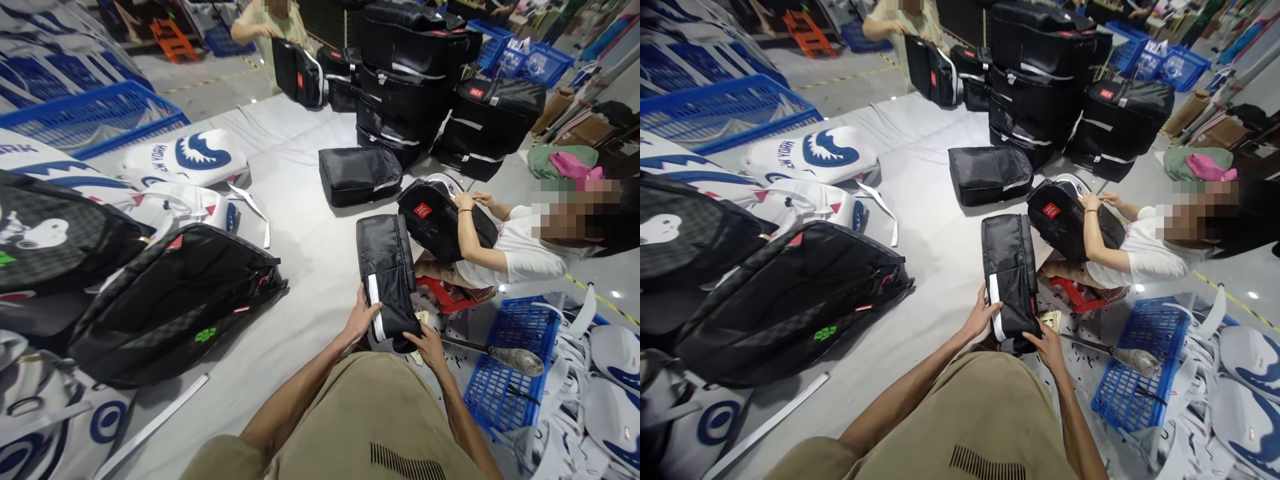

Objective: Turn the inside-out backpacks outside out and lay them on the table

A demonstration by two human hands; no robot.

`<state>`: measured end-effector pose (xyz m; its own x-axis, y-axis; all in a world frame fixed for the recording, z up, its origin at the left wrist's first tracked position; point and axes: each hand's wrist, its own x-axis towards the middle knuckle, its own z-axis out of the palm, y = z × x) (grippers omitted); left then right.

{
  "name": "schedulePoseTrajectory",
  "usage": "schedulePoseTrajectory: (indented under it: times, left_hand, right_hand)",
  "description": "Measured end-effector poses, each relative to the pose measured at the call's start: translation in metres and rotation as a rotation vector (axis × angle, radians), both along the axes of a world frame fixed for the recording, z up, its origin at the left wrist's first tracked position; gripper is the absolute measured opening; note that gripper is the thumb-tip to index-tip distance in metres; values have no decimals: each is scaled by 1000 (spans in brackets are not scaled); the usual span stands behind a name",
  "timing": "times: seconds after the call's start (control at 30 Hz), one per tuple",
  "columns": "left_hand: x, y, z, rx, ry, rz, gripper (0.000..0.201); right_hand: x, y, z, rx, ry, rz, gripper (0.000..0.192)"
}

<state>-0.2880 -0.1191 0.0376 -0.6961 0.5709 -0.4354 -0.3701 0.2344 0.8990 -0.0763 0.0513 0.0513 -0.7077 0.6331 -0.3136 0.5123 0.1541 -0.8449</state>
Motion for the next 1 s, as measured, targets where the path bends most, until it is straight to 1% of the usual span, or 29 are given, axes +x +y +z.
schedulePoseTrajectory:
  times: [0.07,0.1,0.17,0.2,0.27,0.33,0.4,0.43,0.47,0.5,0.53,0.6,0.63,0.67,0.73,0.8,0.83,0.9,1.0]
  left_hand:
    - [-6,-6,5,24,-6,20,97]
    - [-10,-8,7,45,9,37,86]
    - [-20,-11,10,88,44,99,63]
    - [-25,-12,10,107,37,143,54]
    - [-34,-13,11,162,-38,241,48]
    - [-42,-17,11,224,-154,325,49]
    - [-46,-22,10,273,-249,390,51]
    - [-47,-25,9,295,-283,419,51]
    - [-47,-29,7,315,-310,446,49]
    - [-46,-32,5,334,-332,471,47]
    - [-46,-36,2,351,-350,494,43]
    - [-43,-43,-4,379,-383,529,36]
    - [-42,-46,-8,387,-401,549,33]
    - [-41,-49,-13,389,-419,571,30]
    - [-37,-54,-21,388,-450,614,27]
    - [-33,-58,-30,383,-480,654,28]
    - [-30,-61,-34,380,-495,669,29]
    - [-23,-65,-42,361,-530,704,29]
    - [-14,-73,-54,310,-582,768,18]
  right_hand:
    - [-10,-2,10,100,-6,70,82]
    - [-16,-4,16,157,-8,100,78]
    - [-33,-6,29,265,1,152,70]
    - [-42,-7,36,311,14,173,67]
    - [-59,-8,53,369,56,220,61]
    - [-71,-8,71,345,127,279,58]
    - [-75,-7,88,245,218,319,56]
    - [-74,-5,95,200,260,308,54]
    - [-72,-2,99,177,290,263,52]
    - [-69,2,101,180,301,182,49]
    - [-65,7,100,206,297,74,48]
    - [-58,17,90,260,243,-147,52]
    - [-55,23,82,264,203,-226,55]
    - [-53,27,73,249,166,-274,59]
    - [-51,32,55,165,126,-290,71]
    - [-52,31,41,43,134,-252,82]
    - [-54,28,37,2,145,-229,84]
    - [-57,19,32,-15,151,-187,80]
    - [-60,7,32,24,122,-163,72]
